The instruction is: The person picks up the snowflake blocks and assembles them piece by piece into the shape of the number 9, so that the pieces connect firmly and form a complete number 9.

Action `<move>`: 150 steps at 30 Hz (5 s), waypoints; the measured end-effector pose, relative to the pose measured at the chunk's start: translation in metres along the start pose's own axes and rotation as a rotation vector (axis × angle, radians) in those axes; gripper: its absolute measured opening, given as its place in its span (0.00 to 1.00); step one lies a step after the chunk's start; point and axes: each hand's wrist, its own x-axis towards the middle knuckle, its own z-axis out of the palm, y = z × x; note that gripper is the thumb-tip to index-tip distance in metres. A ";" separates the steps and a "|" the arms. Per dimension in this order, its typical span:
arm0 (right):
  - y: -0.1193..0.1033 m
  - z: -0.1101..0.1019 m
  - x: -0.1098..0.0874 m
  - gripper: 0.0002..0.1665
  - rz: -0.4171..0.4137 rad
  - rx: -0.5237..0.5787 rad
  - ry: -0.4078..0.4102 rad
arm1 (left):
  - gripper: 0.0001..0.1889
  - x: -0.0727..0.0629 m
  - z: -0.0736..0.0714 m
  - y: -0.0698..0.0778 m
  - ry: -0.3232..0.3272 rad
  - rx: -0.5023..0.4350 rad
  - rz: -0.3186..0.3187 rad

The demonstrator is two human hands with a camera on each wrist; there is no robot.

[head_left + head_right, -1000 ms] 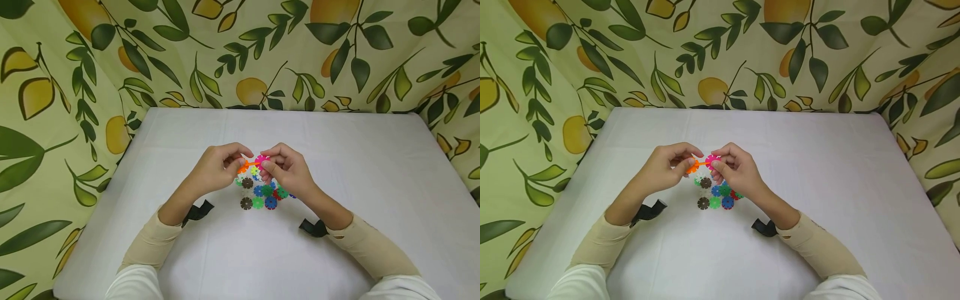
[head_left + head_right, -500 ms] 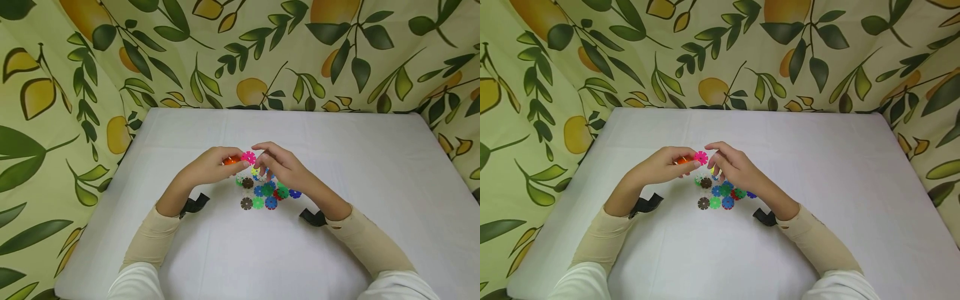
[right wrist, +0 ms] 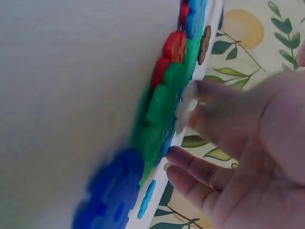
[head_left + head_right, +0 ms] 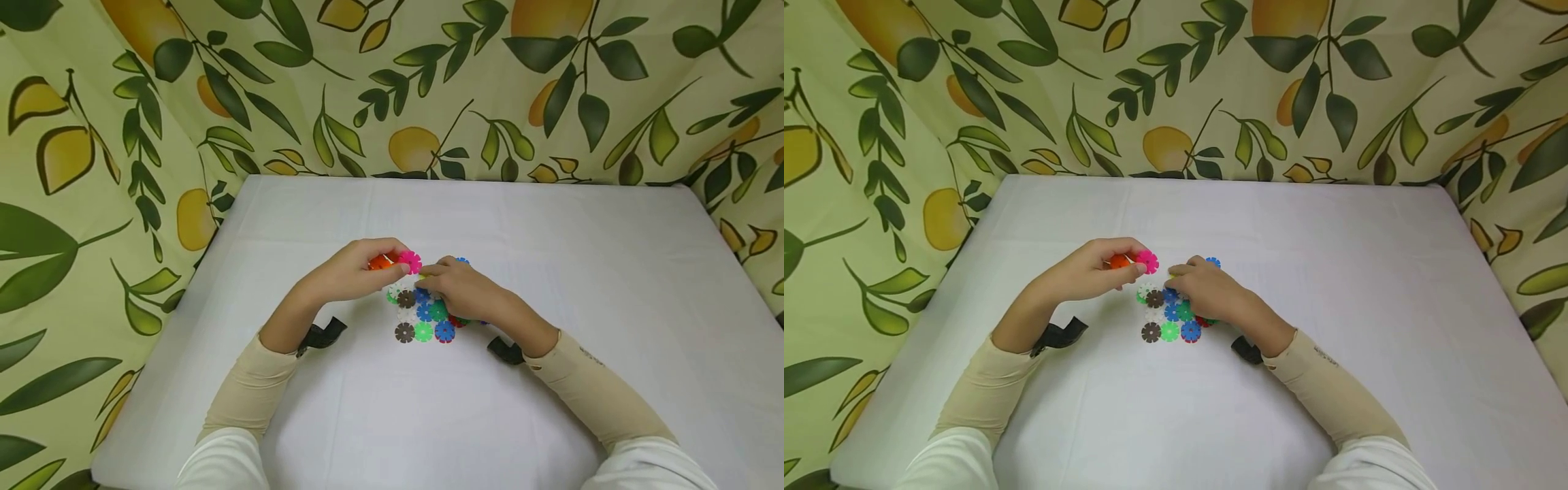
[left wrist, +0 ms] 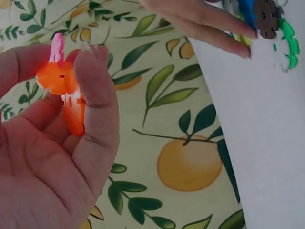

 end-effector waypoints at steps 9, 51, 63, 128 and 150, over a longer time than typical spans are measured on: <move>0.008 -0.001 0.003 0.16 0.068 0.049 0.070 | 0.06 0.004 0.006 -0.001 -0.017 -0.313 0.041; 0.021 -0.038 -0.014 0.13 0.022 0.602 0.131 | 0.10 0.006 0.011 0.005 0.091 -0.337 -0.064; -0.009 -0.055 -0.026 0.10 -0.124 0.439 0.445 | 0.09 0.007 0.013 0.003 0.045 -0.332 -0.021; 0.000 -0.058 -0.053 0.20 0.453 -0.018 -0.353 | 0.12 0.008 0.019 -0.002 -0.078 -0.280 0.037; 0.026 -0.039 -0.038 0.21 0.379 -0.037 -0.257 | 0.18 0.006 0.016 0.001 -0.033 -0.172 0.018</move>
